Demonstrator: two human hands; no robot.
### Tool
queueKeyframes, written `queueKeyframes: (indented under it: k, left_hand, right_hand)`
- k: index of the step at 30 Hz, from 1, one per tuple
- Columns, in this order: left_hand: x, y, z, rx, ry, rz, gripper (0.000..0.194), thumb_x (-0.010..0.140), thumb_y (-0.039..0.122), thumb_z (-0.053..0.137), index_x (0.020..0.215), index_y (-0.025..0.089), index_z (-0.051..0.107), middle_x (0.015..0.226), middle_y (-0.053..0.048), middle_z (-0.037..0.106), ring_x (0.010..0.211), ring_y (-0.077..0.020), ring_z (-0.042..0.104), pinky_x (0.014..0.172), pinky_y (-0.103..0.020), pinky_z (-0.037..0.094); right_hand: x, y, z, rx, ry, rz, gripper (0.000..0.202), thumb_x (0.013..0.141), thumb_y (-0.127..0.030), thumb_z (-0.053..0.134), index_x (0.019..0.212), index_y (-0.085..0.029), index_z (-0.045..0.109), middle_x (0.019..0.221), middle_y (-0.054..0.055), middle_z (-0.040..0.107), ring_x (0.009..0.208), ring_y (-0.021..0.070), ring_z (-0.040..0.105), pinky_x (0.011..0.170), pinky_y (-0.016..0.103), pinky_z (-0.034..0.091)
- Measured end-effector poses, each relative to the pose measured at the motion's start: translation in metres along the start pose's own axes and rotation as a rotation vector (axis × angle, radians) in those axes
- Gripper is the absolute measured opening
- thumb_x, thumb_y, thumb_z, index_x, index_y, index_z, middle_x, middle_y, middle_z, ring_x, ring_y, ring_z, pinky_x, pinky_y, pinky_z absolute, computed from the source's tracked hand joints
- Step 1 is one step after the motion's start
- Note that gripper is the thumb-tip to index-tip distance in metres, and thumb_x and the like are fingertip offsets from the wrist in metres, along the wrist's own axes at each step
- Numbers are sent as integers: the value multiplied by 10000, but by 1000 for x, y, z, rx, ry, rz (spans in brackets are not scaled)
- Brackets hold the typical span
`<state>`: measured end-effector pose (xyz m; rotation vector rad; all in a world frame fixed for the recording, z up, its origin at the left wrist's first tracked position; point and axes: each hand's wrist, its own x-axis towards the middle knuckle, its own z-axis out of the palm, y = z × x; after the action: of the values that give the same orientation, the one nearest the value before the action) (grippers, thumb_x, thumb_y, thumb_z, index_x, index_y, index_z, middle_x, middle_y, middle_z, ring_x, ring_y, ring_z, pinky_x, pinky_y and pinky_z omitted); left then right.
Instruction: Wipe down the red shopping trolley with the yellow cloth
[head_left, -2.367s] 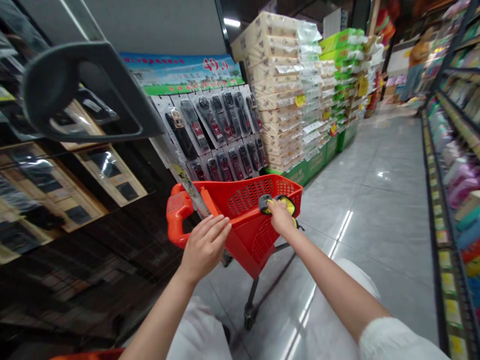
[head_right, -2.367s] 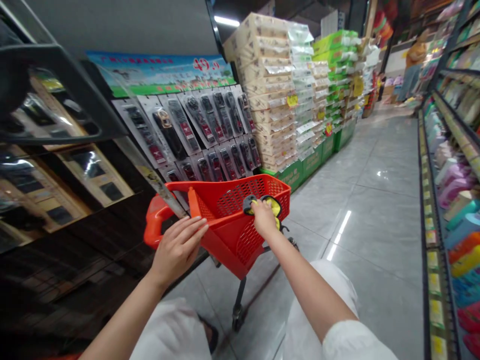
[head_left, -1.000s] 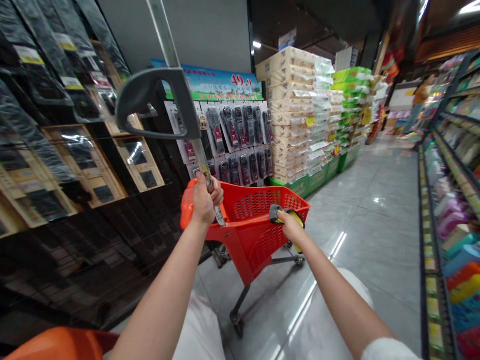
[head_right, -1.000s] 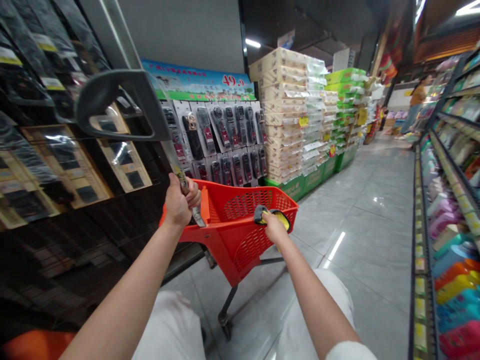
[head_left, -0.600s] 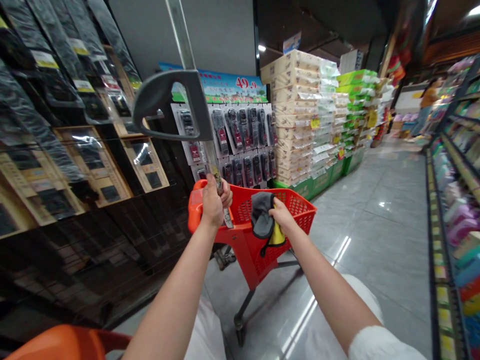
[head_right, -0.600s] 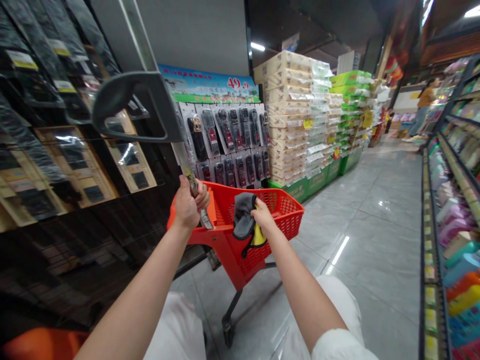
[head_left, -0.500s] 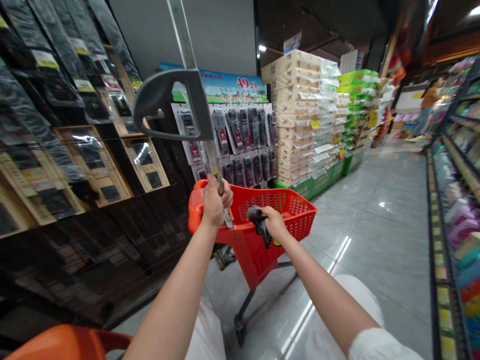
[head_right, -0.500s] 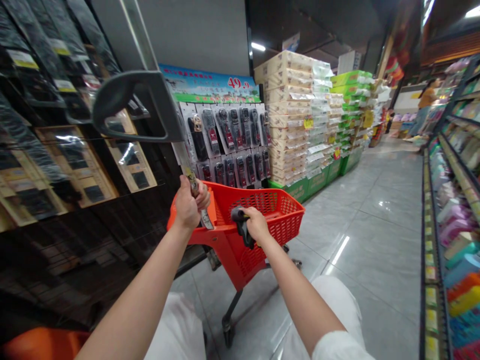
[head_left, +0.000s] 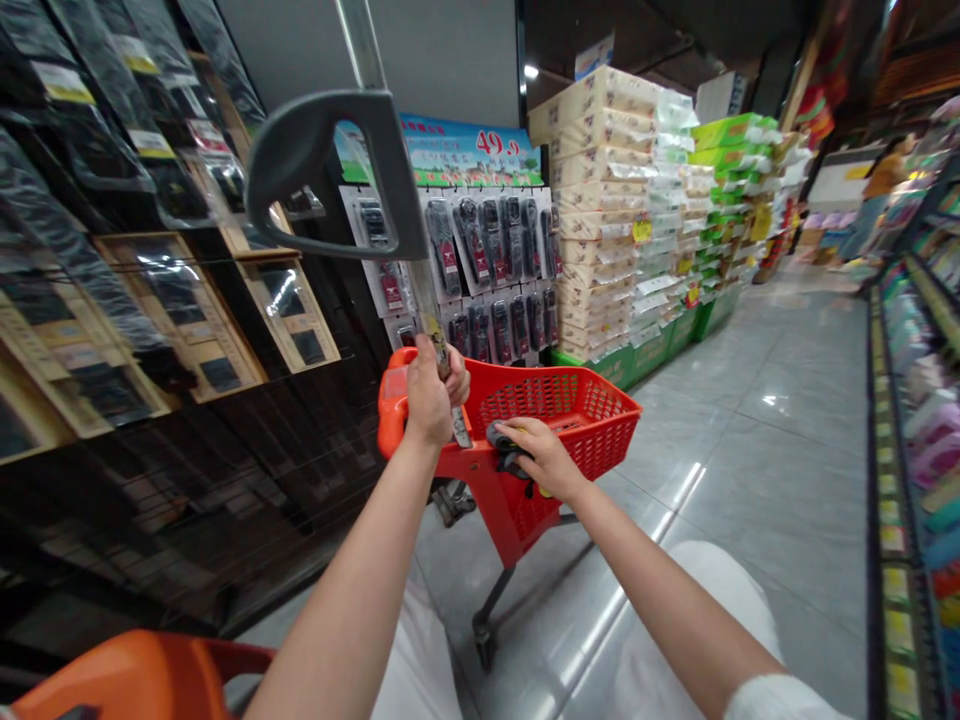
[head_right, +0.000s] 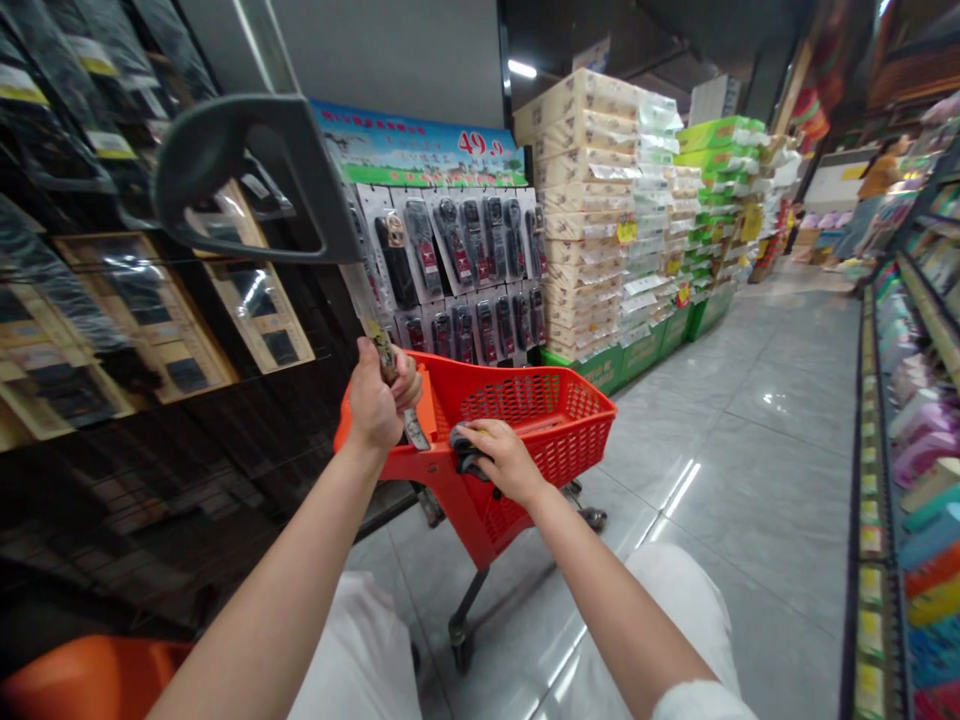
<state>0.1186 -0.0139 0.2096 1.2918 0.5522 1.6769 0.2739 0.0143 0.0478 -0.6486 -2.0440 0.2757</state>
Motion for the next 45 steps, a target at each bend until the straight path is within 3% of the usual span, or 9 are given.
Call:
queueKeyframes:
  k: [5, 8, 13, 19, 24, 29, 34, 39, 45]
  left_hand:
    - [1, -1, -1, 3, -12, 23, 559, 895, 618, 432, 556, 174, 474, 382, 79, 242, 297, -39, 186, 339, -185, 125]
    - [1, 1, 1, -14, -9, -12, 573, 898, 624, 413, 549, 172, 464, 378, 77, 242, 300, -38, 185, 339, -185, 125]
    - [0, 9, 3, -75, 15, -130, 569, 908, 615, 393, 552, 173, 441, 383, 77, 243, 310, -40, 184, 338, -182, 125]
    - [0, 11, 1, -37, -151, -112, 553, 917, 605, 381, 576, 183, 488, 401, 70, 259, 324, -56, 174, 335, -195, 129]
    - [-1, 5, 4, -24, -190, -80, 543, 914, 601, 395, 581, 184, 499, 409, 75, 236, 326, -54, 154, 338, -200, 119]
    - [-3, 3, 7, -23, -168, -51, 538, 909, 601, 411, 581, 181, 488, 412, 79, 232, 324, -49, 144, 338, -195, 109]
    - [-4, 1, 10, -53, -115, -67, 553, 894, 623, 420, 574, 175, 477, 399, 80, 241, 316, -44, 160, 339, -183, 115]
    - [-4, 1, 12, -97, -61, -101, 557, 885, 624, 431, 565, 170, 458, 398, 80, 247, 314, -39, 180, 339, -174, 117]
    - [-3, 0, 7, -74, -128, -70, 554, 876, 636, 439, 578, 171, 467, 410, 80, 254, 316, -39, 186, 339, -176, 128]
  right_hand:
    - [20, -44, 19, 7, 111, -7, 454, 813, -130, 541, 1249, -244, 595, 1263, 70, 600, 1203, 201, 512, 1057, 403, 394]
    - [17, -41, 19, 4, 132, -20, 410, 772, -131, 577, 1169, -224, 618, 1269, 77, 597, 1211, 206, 507, 1061, 401, 395]
    - [-24, 30, -3, -63, 100, -37, 499, 718, -36, 502, 1172, -227, 588, 1304, 84, 572, 1267, 214, 475, 1082, 455, 383]
    - [-78, 142, -83, -118, 114, 131, 581, 616, -11, 448, 1123, -222, 635, 1270, 61, 605, 1254, 237, 497, 1100, 510, 369]
    - [-84, 171, -120, -142, 244, 317, 510, 604, 10, 462, 990, -212, 711, 1149, 62, 670, 1127, 231, 564, 1060, 443, 394]
    - [-86, 144, -80, -260, 521, 410, 470, 699, -1, 389, 1026, -160, 686, 1185, 109, 618, 1139, 227, 489, 1062, 485, 324]
    - [-79, 65, -10, -278, 855, 360, 407, 739, -77, 484, 1105, -204, 608, 1156, 94, 534, 1101, 224, 512, 982, 439, 434]
    - [-59, -12, 46, -282, 616, 173, 492, 764, -43, 480, 1181, -264, 615, 1187, 86, 507, 1105, 222, 505, 953, 418, 459]
    - [-62, -5, 33, -454, 543, 160, 482, 805, 5, 435, 1116, -266, 682, 1151, 88, 543, 1037, 215, 483, 888, 401, 461]
